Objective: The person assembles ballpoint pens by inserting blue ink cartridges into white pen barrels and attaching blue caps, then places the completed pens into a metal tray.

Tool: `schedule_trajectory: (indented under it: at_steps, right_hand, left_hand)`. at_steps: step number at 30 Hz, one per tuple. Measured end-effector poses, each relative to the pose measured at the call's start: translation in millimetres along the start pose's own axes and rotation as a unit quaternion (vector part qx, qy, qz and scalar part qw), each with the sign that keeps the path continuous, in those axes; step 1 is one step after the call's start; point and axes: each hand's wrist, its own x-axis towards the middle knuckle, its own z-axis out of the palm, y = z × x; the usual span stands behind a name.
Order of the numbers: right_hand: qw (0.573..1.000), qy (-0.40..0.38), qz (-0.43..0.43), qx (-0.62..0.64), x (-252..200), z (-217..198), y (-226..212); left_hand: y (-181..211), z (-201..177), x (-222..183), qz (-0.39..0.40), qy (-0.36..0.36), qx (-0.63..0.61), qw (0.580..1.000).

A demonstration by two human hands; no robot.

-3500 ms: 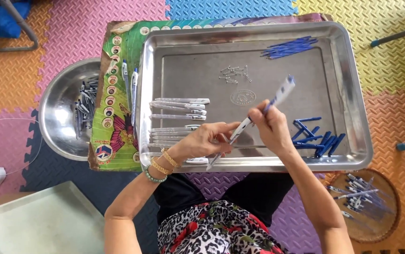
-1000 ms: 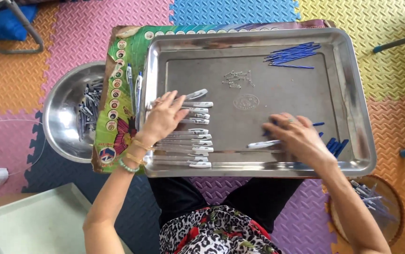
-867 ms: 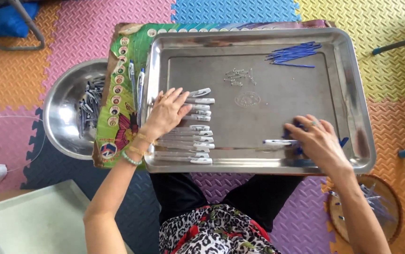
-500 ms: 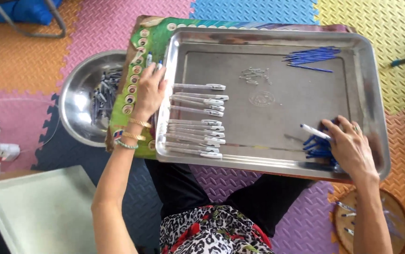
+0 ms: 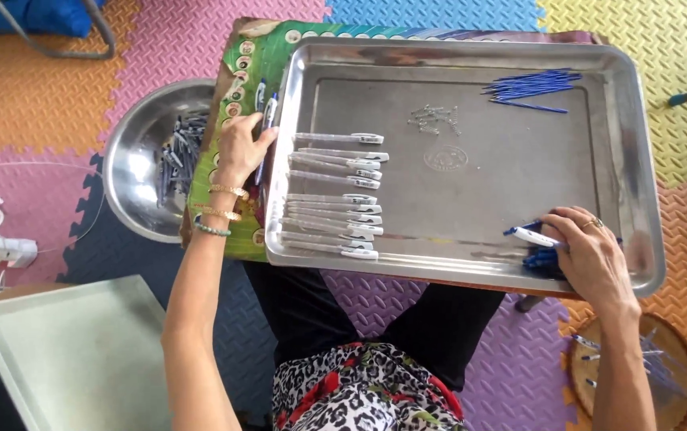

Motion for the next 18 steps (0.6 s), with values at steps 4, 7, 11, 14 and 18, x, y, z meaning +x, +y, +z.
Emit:
schedule_trajectory:
  at_steps: [4, 7, 11, 14, 18]
  right_hand:
    - [0.999, 0.037, 0.013, 0.010, -7.3, 5.2, 5.3]
    - [0.999, 0.031, -0.001, 0.009, -3.8, 3.9, 2.5]
    - [1.000, 0.007, -0.023, 0.003, -2.2, 0.2, -2.3]
    - [1.000, 0.013, -0.022, -0.007, -6.5, 4.9, 3.3]
    - [0.994, 0.086, -0.043, 0.055, -9.5, 4.8, 5.0]
  left_hand:
    - [-5.9, 11.0, -6.9, -0.008, 0.044, -0.011, 0.999]
    - [-3.2, 8.5, -8.3, 0.015, 0.089, 0.003, 0.996]
    - [-13.0, 12.9, -11.8, -0.024, 0.106, 0.000, 0.994]
    - [-19.3, 16.9, -10.6, -0.041, 0.106, 0.007, 0.993]
    - [0.0, -4.3, -13.9, -0.090, 0.073, -0.043, 0.992]
